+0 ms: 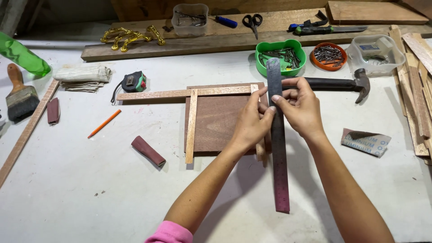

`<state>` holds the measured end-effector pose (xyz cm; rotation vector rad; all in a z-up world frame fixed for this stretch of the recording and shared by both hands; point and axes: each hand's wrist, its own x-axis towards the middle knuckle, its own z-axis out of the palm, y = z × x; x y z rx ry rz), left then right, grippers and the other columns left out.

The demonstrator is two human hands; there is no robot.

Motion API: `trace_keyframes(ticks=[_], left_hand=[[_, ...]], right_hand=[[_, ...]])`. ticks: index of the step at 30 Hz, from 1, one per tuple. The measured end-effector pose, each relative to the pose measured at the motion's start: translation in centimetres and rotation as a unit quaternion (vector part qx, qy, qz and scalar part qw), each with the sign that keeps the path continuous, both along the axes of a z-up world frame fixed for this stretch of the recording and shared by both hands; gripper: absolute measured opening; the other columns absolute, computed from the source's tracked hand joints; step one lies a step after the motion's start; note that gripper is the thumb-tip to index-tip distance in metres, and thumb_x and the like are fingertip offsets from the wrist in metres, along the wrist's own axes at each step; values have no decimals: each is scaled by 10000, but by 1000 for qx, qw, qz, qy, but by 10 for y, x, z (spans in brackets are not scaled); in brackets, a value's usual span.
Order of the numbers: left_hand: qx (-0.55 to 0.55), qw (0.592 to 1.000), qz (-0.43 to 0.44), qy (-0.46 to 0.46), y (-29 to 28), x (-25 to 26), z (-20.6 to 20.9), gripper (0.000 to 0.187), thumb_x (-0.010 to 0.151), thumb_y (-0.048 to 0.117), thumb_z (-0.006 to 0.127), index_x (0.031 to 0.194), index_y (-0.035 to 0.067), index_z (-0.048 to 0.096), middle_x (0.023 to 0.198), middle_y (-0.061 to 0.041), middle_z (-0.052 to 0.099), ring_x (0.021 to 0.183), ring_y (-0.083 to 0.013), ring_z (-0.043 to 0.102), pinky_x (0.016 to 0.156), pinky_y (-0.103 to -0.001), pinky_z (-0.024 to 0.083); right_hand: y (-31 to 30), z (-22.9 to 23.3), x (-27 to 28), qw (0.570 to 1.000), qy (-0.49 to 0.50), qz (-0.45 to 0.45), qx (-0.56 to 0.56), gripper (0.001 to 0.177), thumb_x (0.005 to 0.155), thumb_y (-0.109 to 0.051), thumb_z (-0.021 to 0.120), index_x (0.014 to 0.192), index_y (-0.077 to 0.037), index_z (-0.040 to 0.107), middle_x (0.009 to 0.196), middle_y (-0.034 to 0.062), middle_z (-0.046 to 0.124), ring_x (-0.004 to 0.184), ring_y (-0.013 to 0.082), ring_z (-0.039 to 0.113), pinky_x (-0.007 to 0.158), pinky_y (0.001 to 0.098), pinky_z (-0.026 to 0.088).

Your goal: Sand a small piece of wood with sandpaper and measure it with a ruler before hammering a nail into it to assemble a frame.

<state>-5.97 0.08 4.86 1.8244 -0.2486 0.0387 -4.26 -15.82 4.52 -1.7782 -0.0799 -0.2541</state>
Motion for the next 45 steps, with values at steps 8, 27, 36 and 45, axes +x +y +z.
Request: trace_keyframes(ticks=[8,27,36,45], left_hand=[[24,998,19,50,36,4,-12,632,894,81,644,1507,108,494,742,-41,639,699,-137,655,707,-328,556],[136,984,16,116,52,21,-41,582,867,76,598,1440,0,540,792,-142,741,662,-192,723,677,-358,595],[156,982,15,103,51,29,-58,557,852,60,589,1405,-5,578,929,-193,769,728,-232,765,751,-398,606],[154,980,13,129,50,27,-32,556,855,38,564,1410,1,573,767,-162,749,639,-196,722,692,-372,599]], right_hand=[[23,-13,0,996,57,18,-64,282,996,-124,685,1270,-63,653,944,29,753,832,82,710,732,241,594],[0,-62,25,919,8,148,-365,755,902,-397,697,1567,-170,423,1671,52,340,1493,363,296,1214,513,242],[1,-62,25,933,42,155,-321,785,887,-383,706,1579,-174,401,1676,58,336,1499,361,290,1215,515,265],[0,-61,25,936,20,153,-317,773,881,-372,716,1566,-155,430,1670,62,361,1488,361,318,1212,518,302]])
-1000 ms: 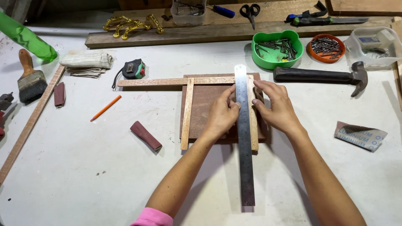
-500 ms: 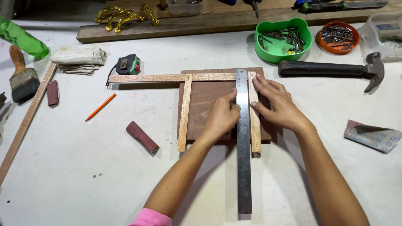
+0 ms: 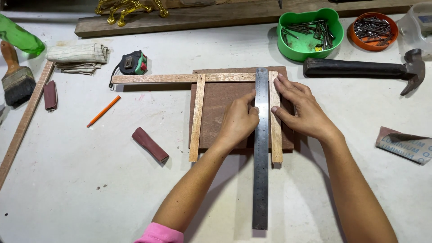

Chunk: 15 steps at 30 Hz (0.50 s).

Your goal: Sand a small piece of wood with sandpaper and measure it with a ruler before hammering a nail into it to assemble a frame.

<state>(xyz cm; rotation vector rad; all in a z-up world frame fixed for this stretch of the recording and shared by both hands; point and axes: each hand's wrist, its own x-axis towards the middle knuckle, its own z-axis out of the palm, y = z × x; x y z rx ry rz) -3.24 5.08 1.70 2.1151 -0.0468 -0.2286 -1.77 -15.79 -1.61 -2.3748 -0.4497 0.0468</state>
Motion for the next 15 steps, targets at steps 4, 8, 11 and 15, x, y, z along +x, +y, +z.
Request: trace_keyframes(ticks=[4,8,11,15], left_hand=[[-12,1000,11,12,1,1,-1,523,862,28,548,1383,13,596,733,-107,720,625,-170,694,646,-372,601],[-31,999,31,-31,0,1,-2,435,875,29,577,1303,27,655,755,-60,721,678,-150,710,702,-362,600],[-43,997,38,-53,-2,-1,3,401,876,51,620,1273,58,679,746,-48,725,696,-146,721,718,-358,595],[-68,996,38,-53,-3,-1,6,384,883,94,670,1267,93,681,736,-36,723,706,-139,721,708,-349,591]], right_hand=[[4,2,0,999,34,-37,-14,795,837,-383,743,1549,-185,450,1653,38,373,1502,337,306,1187,534,309],[3,4,0,999,21,-33,-12,788,839,-402,753,1541,-195,464,1651,51,379,1498,341,322,1186,538,329],[2,5,-1,1000,12,-26,-8,789,833,-406,757,1543,-217,468,1649,54,383,1494,346,334,1191,532,323],[-1,7,-2,1000,-21,-5,-14,790,838,-379,756,1555,-234,457,1666,63,368,1481,363,339,1204,536,289]])
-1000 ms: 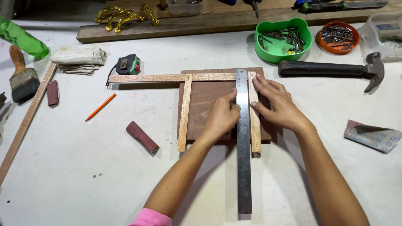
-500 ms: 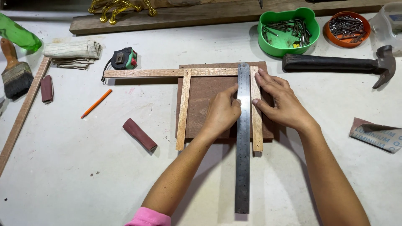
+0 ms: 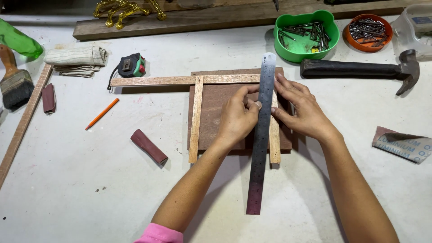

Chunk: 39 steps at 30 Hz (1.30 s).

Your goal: Sand a small piece of wood with sandpaper and measure it with a ruler before hammering a nail into it to assemble a frame.

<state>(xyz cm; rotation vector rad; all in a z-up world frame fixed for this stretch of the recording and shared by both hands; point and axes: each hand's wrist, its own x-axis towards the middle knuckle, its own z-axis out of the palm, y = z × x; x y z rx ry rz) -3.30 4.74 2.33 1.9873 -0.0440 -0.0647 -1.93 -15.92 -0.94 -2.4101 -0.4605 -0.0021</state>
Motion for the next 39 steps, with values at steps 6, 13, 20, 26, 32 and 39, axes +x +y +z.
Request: trace_keyframes(ticks=[6,13,20,26,32,39], left_hand=[[-61,998,-3,12,-5,11,8,384,911,80,655,1294,60,639,711,-26,710,631,-115,701,588,-301,584],[-119,993,2,14,-18,34,5,450,941,72,641,1388,49,603,679,-19,675,542,-85,654,470,-252,567],[-139,990,-26,-19,-26,29,6,607,950,92,635,1516,16,428,767,-32,675,624,-88,668,545,-256,584],[-96,992,-74,26,-21,-5,25,611,893,82,688,1439,-16,434,827,-55,705,725,-113,692,656,-286,590],[-46,991,-119,32,-19,-9,22,433,911,30,577,1341,70,603,965,-103,713,836,-168,694,768,-351,585],[68,988,-132,-40,-10,-9,47,412,859,12,504,1182,113,737,1068,-87,739,932,-221,723,905,-413,561]], right_hand=[[1,15,-7,998,-35,-11,45,414,1012,-282,639,1406,-156,653,1599,79,529,1485,324,420,1192,486,369],[8,35,-13,993,-47,-67,90,234,933,-245,756,1038,-39,791,1089,96,768,1126,242,675,972,405,533],[9,31,-9,927,109,-125,335,184,1040,-173,652,1087,-6,714,866,5,728,736,47,644,635,199,525],[2,29,-6,893,73,-165,411,143,1068,-139,617,1093,0,642,822,21,683,650,55,628,523,208,561],[8,50,-23,918,-55,-244,308,354,980,-118,739,1231,13,527,1054,125,632,873,141,640,705,303,577],[10,78,-43,912,-345,-123,-187,150,881,-216,759,1027,-183,743,1303,103,633,1264,405,584,1111,620,230]])
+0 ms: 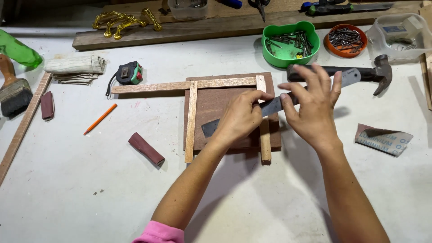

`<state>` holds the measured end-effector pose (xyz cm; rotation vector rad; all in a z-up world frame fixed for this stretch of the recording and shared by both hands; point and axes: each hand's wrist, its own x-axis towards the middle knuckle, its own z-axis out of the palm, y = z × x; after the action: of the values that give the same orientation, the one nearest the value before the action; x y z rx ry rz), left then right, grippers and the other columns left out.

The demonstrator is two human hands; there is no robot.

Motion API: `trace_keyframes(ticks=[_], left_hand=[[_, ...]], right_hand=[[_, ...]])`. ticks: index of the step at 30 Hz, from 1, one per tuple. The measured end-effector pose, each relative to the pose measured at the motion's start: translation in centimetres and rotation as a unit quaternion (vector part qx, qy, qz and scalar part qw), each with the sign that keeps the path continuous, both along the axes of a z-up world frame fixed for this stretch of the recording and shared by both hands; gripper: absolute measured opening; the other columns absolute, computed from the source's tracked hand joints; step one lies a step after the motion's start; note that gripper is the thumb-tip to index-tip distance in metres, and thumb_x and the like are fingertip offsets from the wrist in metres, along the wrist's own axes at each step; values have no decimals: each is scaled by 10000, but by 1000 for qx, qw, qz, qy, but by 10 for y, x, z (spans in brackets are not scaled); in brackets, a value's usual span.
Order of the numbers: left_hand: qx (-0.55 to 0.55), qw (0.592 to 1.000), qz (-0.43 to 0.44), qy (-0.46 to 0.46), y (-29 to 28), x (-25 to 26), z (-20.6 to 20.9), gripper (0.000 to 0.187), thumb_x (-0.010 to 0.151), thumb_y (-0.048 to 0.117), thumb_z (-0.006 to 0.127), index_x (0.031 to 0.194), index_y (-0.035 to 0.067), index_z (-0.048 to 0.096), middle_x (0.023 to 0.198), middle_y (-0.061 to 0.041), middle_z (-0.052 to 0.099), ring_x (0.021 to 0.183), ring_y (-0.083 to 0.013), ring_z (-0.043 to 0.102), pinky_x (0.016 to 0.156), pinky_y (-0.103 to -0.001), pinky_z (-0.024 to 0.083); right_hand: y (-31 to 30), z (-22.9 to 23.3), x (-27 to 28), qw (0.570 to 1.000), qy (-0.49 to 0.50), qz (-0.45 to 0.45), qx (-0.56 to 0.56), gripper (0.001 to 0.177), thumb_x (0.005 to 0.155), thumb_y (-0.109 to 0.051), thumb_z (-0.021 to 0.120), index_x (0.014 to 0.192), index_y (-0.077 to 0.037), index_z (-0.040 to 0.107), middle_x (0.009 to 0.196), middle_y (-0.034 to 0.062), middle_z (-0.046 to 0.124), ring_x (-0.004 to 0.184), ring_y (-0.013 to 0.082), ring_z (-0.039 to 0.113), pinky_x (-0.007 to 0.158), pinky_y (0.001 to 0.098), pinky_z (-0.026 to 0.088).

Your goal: Sand a small piece of wood with sandpaper and measure it with a ruler before hammering a nail into it to assemble a frame.

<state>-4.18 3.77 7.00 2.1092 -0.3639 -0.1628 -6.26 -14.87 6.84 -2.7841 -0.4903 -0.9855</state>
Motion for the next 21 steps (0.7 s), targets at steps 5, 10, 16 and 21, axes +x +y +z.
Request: trace_keyframes(ticks=[5,10,16,21], left_hand=[[98,994,-5,-44,1,2,12,311,864,77,569,1070,165,784,1015,-43,747,997,-205,691,1049,-491,388],[121,951,90,-271,-3,5,-4,184,809,204,737,987,170,766,1096,-86,671,1141,-263,606,1102,-555,257],[40,952,223,-207,-5,3,-5,688,765,357,901,1262,86,510,1192,-189,542,1119,-249,549,904,-374,511],[-264,944,190,-54,-9,4,-4,752,886,70,717,1496,48,279,962,-81,699,758,-95,717,614,-207,620]], right_hand=[[-9,-4,-3,962,227,13,149,173,1008,-209,672,960,-55,734,880,66,686,904,247,672,1039,557,358],[-1,3,-12,906,305,-74,282,226,1035,-237,618,993,-44,728,870,88,729,744,212,706,680,386,546],[10,13,-23,870,342,-100,341,207,1041,-218,600,1107,-61,718,831,93,731,728,175,659,681,379,529],[17,1,-28,757,439,-17,483,208,1006,-162,605,1158,-44,685,882,37,707,744,106,630,660,311,551]])
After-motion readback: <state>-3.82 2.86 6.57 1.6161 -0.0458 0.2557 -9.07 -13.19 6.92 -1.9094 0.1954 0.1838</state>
